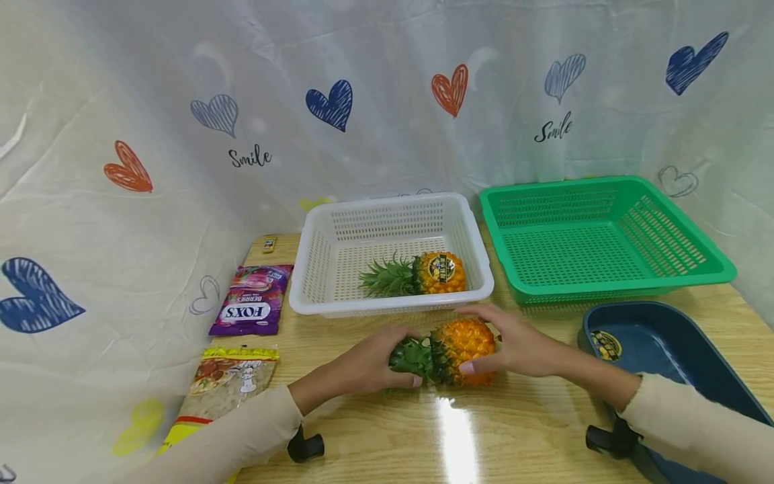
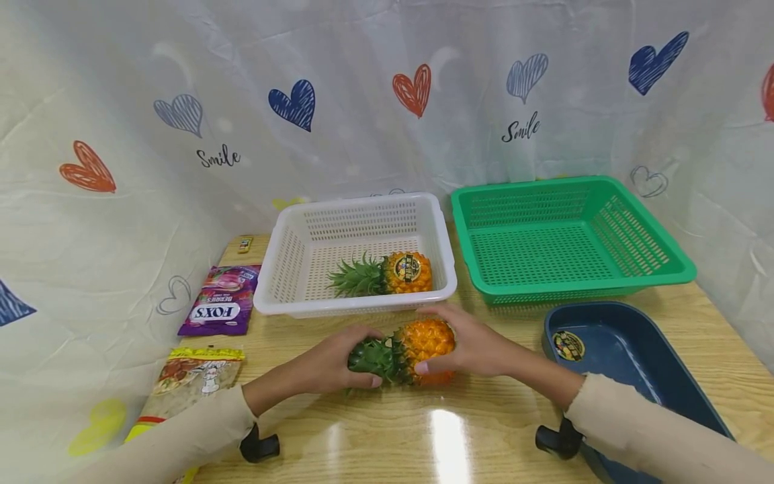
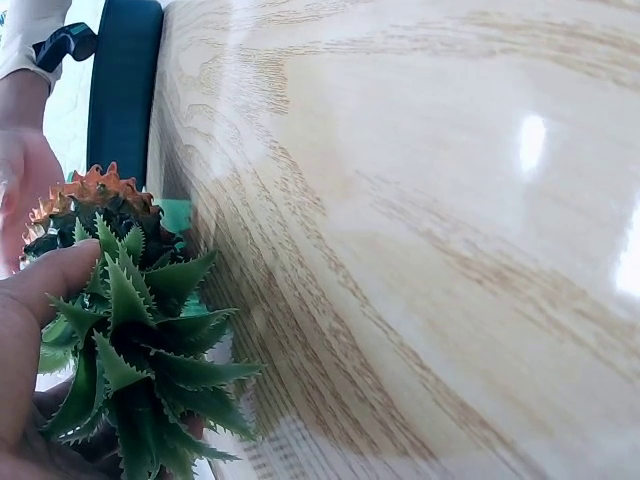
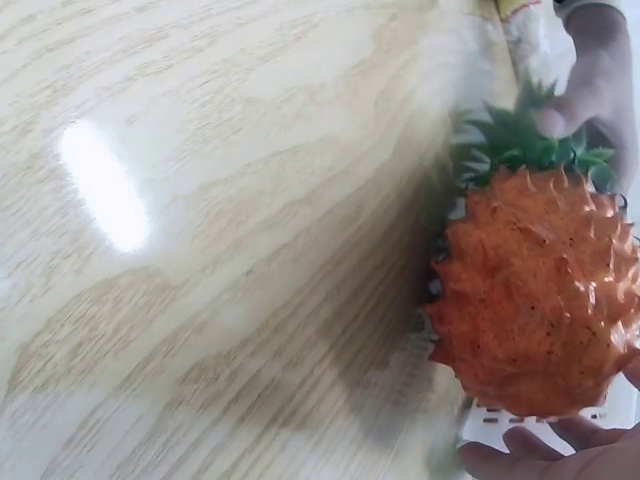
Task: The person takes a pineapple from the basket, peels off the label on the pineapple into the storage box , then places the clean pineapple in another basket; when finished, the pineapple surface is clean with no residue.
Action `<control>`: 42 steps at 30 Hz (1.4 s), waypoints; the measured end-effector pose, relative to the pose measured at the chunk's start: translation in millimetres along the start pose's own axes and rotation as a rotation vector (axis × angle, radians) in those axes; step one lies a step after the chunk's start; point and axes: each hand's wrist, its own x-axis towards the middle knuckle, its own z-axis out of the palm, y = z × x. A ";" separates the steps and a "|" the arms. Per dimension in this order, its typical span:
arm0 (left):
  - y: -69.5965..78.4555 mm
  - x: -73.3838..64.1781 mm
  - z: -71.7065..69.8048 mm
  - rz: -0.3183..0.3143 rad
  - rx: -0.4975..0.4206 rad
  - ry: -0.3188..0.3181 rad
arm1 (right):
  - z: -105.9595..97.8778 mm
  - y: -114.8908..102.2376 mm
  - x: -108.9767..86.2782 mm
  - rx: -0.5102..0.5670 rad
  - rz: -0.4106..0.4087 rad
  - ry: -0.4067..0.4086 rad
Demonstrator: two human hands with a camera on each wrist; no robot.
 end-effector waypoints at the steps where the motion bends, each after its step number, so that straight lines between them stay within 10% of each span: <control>1: -0.2 0.2 0.1 0.000 0.003 0.001 | 1.6 0.2 1.7 0.006 -0.001 -0.006; 42: -4.3 -0.6 0.0 0.039 0.012 -0.002 | 14.6 5.9 13.7 -0.019 -0.044 -0.050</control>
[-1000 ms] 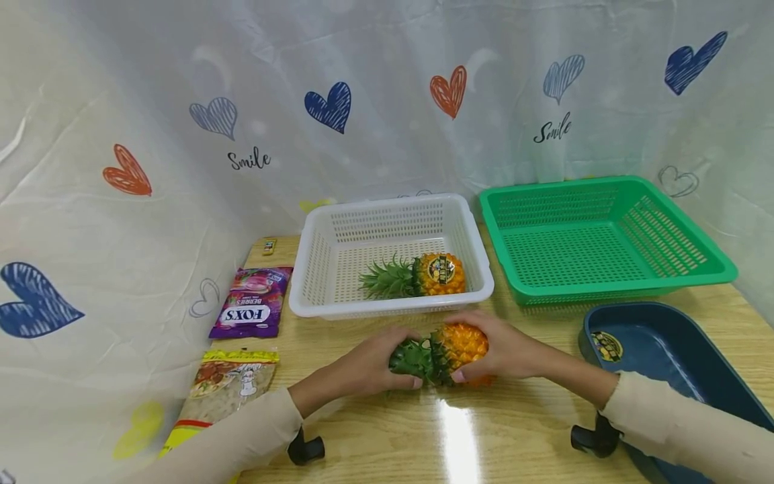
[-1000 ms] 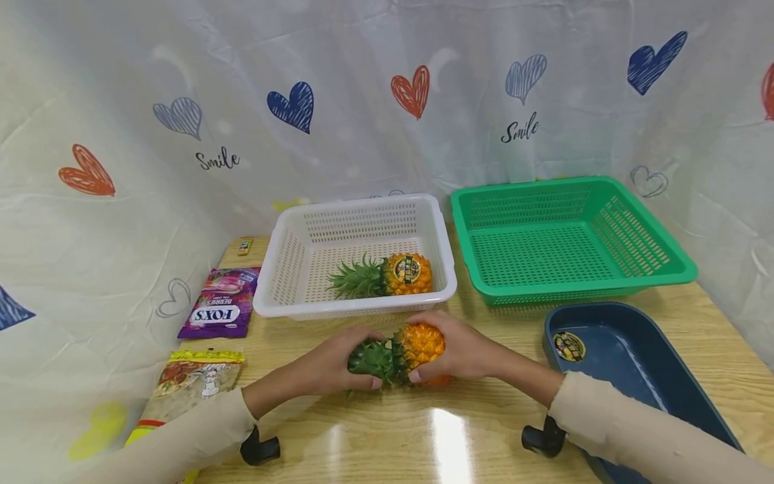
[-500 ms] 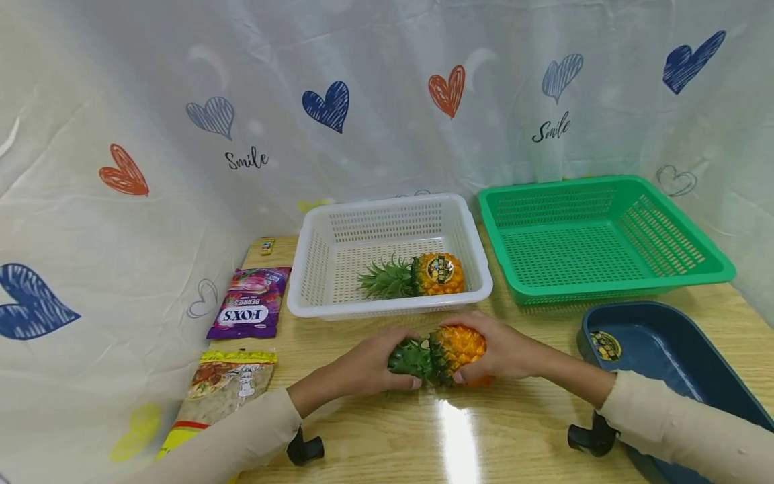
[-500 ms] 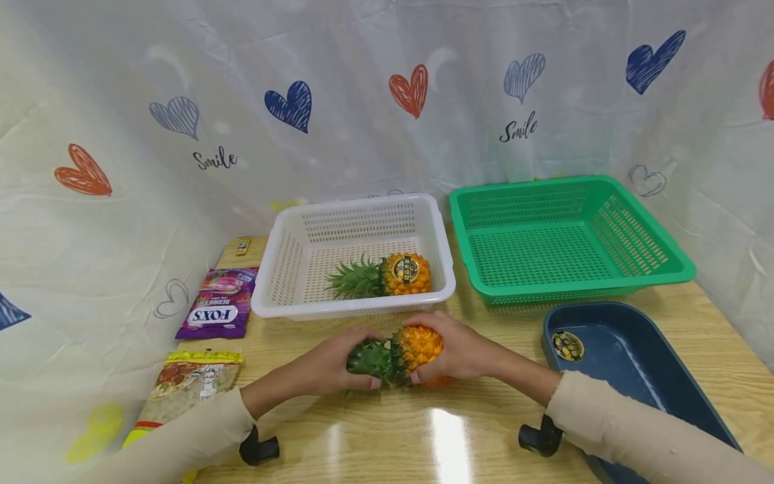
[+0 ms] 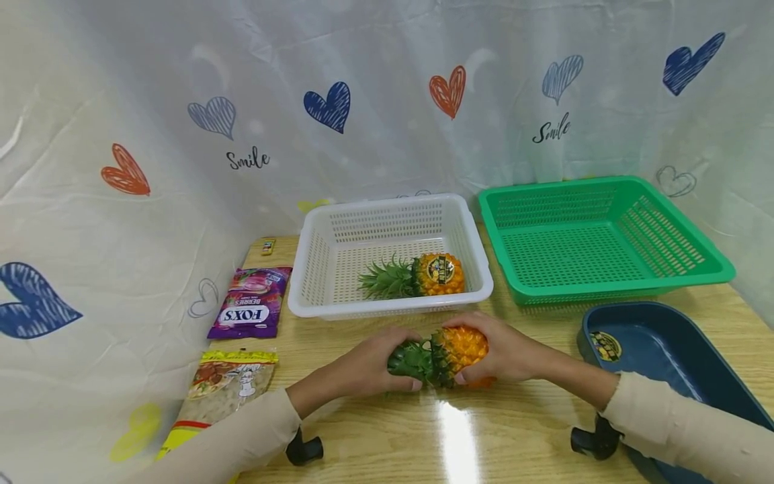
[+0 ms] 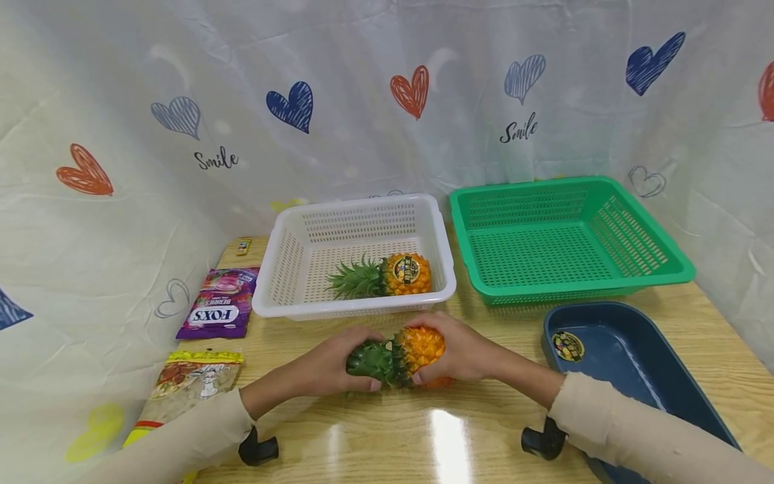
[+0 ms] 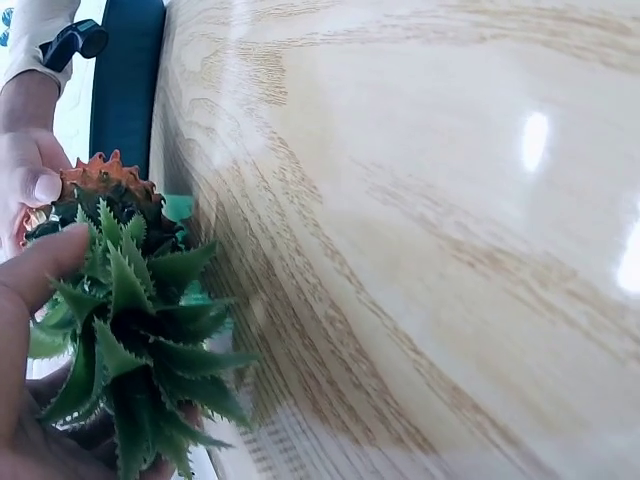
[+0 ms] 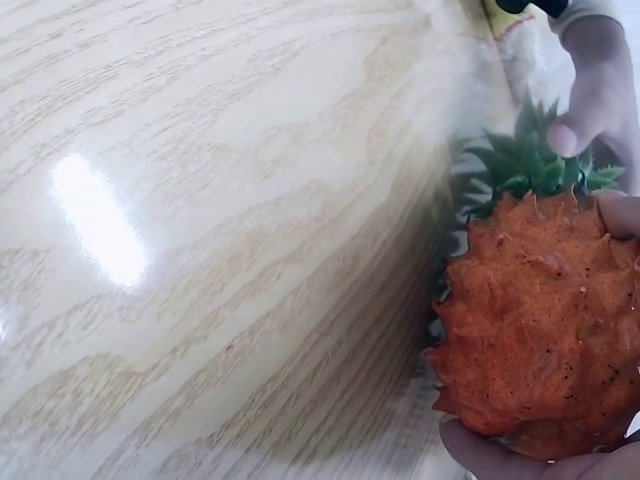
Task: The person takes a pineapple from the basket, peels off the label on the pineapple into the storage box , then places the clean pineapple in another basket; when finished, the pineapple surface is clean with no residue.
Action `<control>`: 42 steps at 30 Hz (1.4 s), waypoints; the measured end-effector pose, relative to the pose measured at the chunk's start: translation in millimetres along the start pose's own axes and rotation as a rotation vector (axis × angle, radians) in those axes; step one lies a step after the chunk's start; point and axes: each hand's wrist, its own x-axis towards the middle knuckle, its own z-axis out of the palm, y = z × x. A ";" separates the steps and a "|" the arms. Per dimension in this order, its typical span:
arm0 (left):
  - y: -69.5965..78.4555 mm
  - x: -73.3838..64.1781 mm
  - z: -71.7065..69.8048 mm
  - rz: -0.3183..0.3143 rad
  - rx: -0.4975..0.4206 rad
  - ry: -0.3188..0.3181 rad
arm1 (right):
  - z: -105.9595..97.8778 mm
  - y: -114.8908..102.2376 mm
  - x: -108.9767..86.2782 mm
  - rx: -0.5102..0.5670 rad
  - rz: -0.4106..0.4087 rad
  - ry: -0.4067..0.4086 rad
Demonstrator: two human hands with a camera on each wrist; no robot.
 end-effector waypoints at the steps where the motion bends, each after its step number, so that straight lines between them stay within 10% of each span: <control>1: -0.3 -0.4 -0.1 0.006 -0.002 -0.004 | -0.5 0.1 -0.4 0.007 0.001 -0.005; 25: 4.2 -14.4 -24.1 0.147 -0.117 -0.134 | -50.8 -5.6 -33.3 0.137 0.103 -0.118; 42: 1.5 -17.5 -62.2 0.198 -0.077 0.249 | -100.2 -16.8 -64.2 0.197 0.115 -0.099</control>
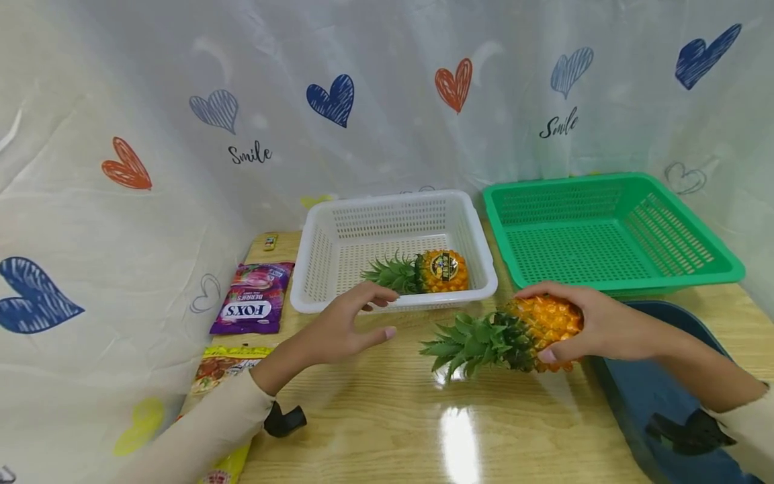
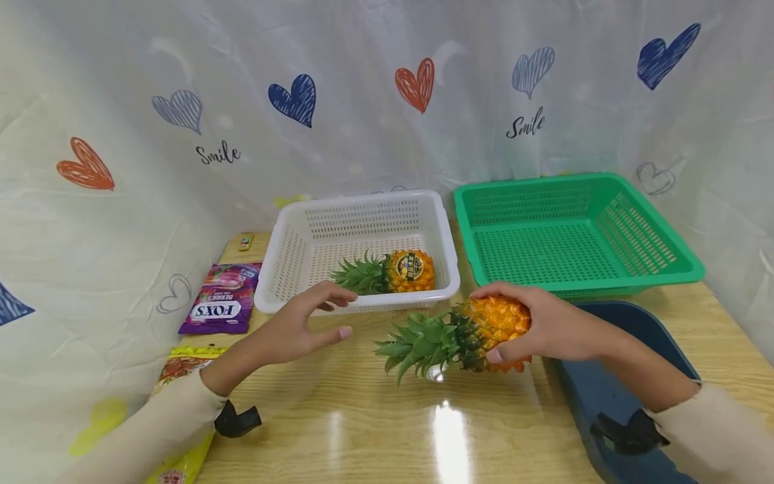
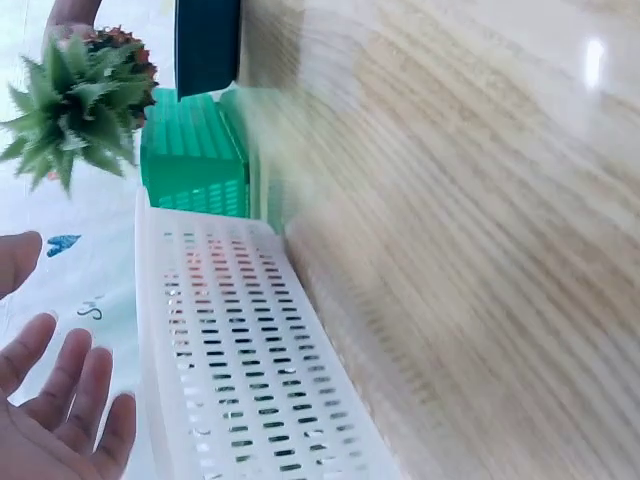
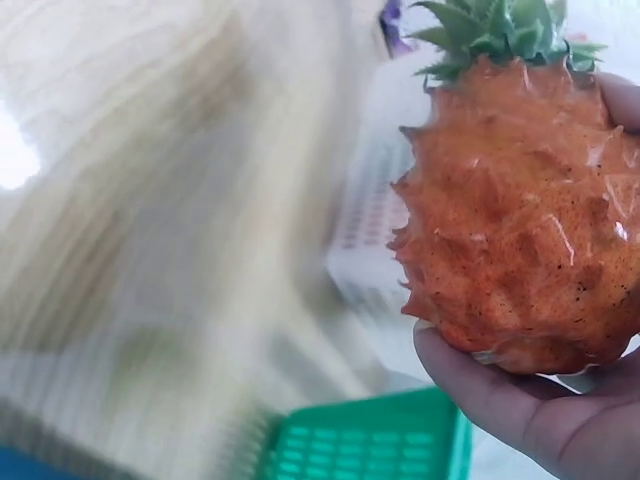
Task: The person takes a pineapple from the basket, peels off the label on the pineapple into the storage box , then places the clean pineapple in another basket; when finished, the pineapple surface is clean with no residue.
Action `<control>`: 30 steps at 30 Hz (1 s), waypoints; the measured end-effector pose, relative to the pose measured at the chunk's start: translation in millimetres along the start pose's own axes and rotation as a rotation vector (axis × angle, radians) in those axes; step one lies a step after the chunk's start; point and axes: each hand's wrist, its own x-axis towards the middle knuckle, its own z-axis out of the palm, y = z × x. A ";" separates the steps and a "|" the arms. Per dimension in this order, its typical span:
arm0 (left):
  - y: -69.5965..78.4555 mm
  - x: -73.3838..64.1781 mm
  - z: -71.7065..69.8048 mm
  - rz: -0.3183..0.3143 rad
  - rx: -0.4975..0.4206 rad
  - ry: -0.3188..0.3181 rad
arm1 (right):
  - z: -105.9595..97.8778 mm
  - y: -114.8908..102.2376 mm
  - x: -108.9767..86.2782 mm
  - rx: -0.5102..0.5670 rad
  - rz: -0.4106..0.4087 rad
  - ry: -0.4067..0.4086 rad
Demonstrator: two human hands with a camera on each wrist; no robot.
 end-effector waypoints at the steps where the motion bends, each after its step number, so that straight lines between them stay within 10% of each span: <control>1: -0.7 0.8 -1.5 0.001 0.016 0.015 | -2.6 -1.9 -2.1 -0.001 -0.001 0.008; 30: -28.7 14.8 -11.2 -0.173 0.165 0.023 | -69.0 -18.3 -15.8 -0.297 0.021 0.311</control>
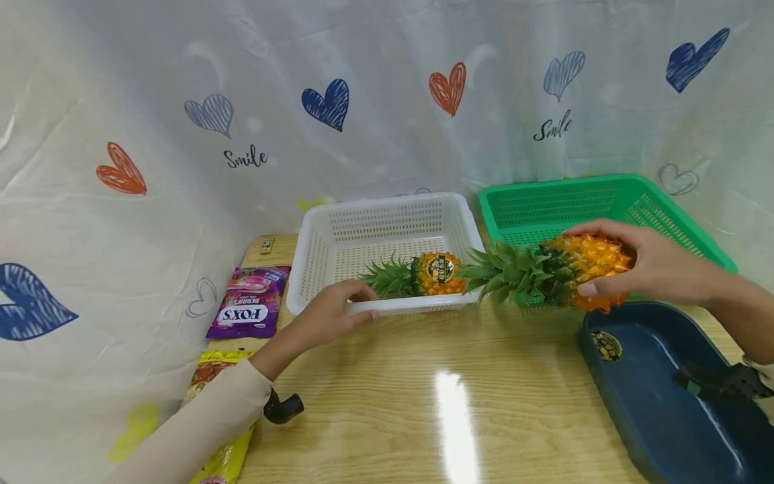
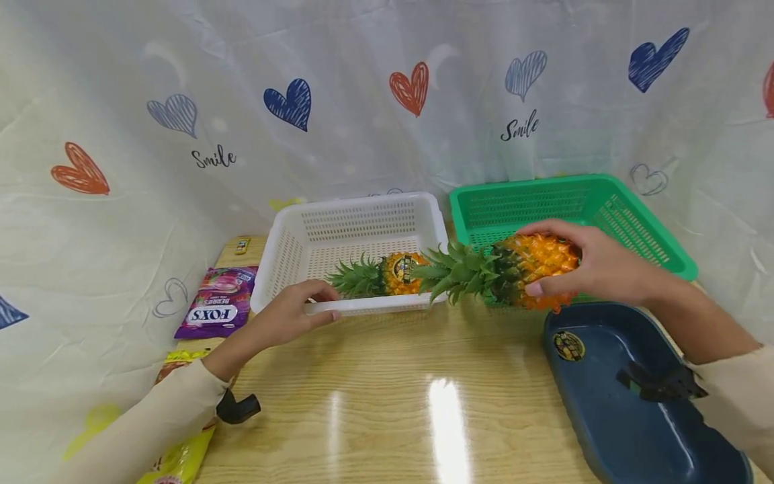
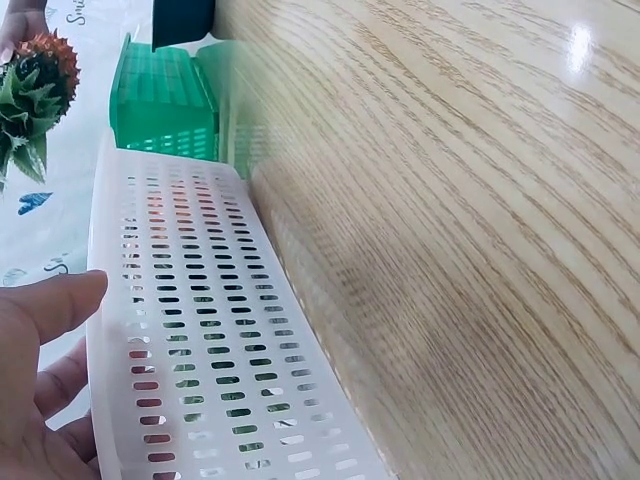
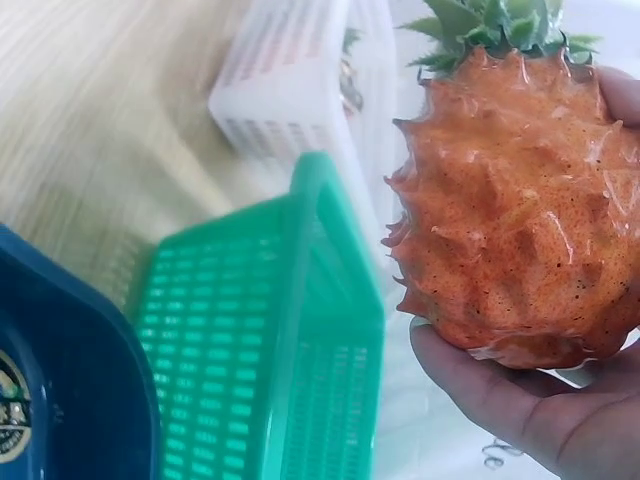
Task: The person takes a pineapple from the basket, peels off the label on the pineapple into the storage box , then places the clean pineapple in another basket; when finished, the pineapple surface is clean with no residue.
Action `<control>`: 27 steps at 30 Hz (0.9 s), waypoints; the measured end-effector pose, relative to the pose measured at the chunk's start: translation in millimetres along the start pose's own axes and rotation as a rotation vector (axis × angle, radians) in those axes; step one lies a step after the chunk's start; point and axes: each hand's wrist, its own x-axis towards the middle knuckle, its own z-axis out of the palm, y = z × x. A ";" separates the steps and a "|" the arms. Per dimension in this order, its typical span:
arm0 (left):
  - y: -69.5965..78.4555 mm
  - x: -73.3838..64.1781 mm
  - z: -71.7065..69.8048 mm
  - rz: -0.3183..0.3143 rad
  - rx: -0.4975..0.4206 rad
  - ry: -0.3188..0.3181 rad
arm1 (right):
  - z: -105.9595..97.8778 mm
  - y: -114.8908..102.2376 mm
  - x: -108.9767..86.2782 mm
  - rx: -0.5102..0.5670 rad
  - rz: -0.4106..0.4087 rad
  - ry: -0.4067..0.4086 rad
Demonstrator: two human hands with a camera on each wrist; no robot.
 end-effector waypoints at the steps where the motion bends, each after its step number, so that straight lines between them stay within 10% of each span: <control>1: 0.2 0.0 0.0 0.001 -0.004 -0.003 | -1.4 1.4 0.9 -0.007 0.000 0.004; 27: -2.0 1.2 1.8 0.008 0.025 0.003 | -68.1 47.8 37.0 -0.143 0.112 0.026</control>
